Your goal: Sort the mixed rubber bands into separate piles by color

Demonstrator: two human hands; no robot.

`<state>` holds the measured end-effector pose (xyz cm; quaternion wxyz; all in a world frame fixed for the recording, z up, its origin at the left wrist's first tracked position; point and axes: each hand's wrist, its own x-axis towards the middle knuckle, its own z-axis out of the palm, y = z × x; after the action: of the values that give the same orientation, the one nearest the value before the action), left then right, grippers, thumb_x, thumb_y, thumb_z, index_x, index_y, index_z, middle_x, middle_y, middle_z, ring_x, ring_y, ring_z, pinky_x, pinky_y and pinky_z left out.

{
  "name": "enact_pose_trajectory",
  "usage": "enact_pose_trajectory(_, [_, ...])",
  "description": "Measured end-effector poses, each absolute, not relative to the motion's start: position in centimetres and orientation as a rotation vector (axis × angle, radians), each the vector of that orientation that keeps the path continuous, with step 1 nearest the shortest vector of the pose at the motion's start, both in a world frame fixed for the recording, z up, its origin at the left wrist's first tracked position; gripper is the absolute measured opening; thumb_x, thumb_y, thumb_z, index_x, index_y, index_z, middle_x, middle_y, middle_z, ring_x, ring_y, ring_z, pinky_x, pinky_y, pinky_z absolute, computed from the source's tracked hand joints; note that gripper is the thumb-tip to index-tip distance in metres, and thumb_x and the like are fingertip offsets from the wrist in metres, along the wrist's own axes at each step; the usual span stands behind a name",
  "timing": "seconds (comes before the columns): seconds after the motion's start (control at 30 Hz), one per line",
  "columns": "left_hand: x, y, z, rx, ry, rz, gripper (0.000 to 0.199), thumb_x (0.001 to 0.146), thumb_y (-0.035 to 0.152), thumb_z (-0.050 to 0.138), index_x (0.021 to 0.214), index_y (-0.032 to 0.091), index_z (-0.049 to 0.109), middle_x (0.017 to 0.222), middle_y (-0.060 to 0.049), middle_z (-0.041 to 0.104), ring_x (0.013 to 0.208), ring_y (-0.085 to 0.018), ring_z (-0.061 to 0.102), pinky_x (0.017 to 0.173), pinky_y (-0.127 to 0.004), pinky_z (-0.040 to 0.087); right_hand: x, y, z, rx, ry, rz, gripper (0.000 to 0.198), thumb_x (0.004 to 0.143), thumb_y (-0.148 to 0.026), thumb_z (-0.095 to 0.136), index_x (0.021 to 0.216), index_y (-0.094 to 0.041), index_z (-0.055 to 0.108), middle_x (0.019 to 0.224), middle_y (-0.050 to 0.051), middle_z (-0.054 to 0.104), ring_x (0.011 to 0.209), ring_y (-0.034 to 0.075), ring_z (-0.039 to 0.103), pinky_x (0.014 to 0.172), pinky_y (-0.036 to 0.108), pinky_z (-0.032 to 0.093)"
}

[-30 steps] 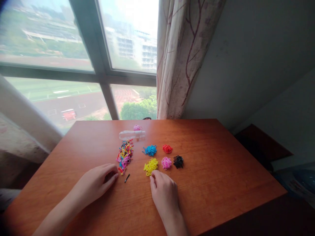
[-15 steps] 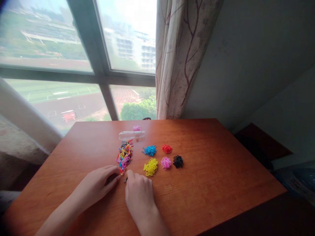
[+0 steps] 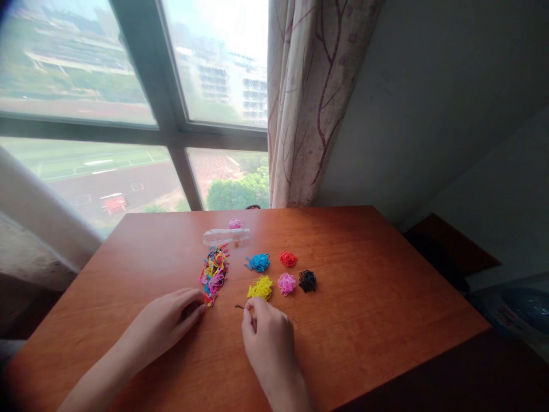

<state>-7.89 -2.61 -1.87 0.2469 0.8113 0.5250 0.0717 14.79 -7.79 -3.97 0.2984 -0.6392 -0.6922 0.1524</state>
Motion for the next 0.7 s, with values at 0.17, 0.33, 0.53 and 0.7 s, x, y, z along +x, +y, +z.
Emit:
enact_pose_trajectory(0.17, [-7.8, -2.6, -1.9, 2.210, 1.447, 0.185, 0.018, 0.092, 0.026, 0.041, 0.087, 0.025, 0.058, 0.093, -0.002, 0.068, 0.084, -0.019, 0.063, 0.071, -0.026, 0.042, 22.0, -7.7, -4.7, -1.862, -1.659, 0.223, 0.024, 0.093, -0.032, 0.045, 0.083, -0.022, 0.065, 0.058, -0.001, 0.058, 0.051, 0.014, 0.055, 0.054, 0.023, 0.035])
enact_pose_trajectory(0.33, [-7.7, -2.4, -1.8, 2.204, 1.451, 0.184, 0.019, 0.093, 0.028, 0.041, 0.087, 0.025, 0.058, 0.093, -0.002, 0.067, 0.083, -0.019, 0.063, 0.071, -0.026, 0.042, 27.6, -7.4, -6.3, -2.113, -1.515, 0.111, 0.025, 0.088, -0.038, 0.046, 0.083, -0.023, 0.064, 0.062, 0.001, 0.062, 0.057, 0.018, 0.058, 0.054, 0.026, 0.033])
enact_pose_trajectory(0.53, [-7.7, -2.4, -1.8, 2.202, 1.451, 0.185, 0.020, 0.094, 0.029, 0.041, 0.087, 0.024, 0.059, 0.093, -0.002, 0.067, 0.084, -0.019, 0.063, 0.072, -0.026, 0.042, 28.2, -7.2, -7.1, -2.194, -1.446, 0.138, 0.024, 0.086, -0.039, 0.045, 0.077, -0.024, 0.062, 0.058, 0.000, 0.059, 0.056, 0.018, 0.055, 0.053, 0.026, 0.030])
enact_pose_trajectory(0.7, [-7.8, -2.4, -2.0, 2.206, 1.452, 0.180, 0.019, 0.093, 0.029, 0.041, 0.086, 0.025, 0.058, 0.090, -0.002, 0.067, 0.081, -0.018, 0.062, 0.071, -0.026, 0.042, 27.5, -6.8, -6.9, -2.198, -1.435, 0.188, 0.025, 0.086, -0.039, 0.047, 0.075, -0.024, 0.063, 0.057, 0.000, 0.061, 0.053, 0.017, 0.054, 0.051, 0.026, 0.028])
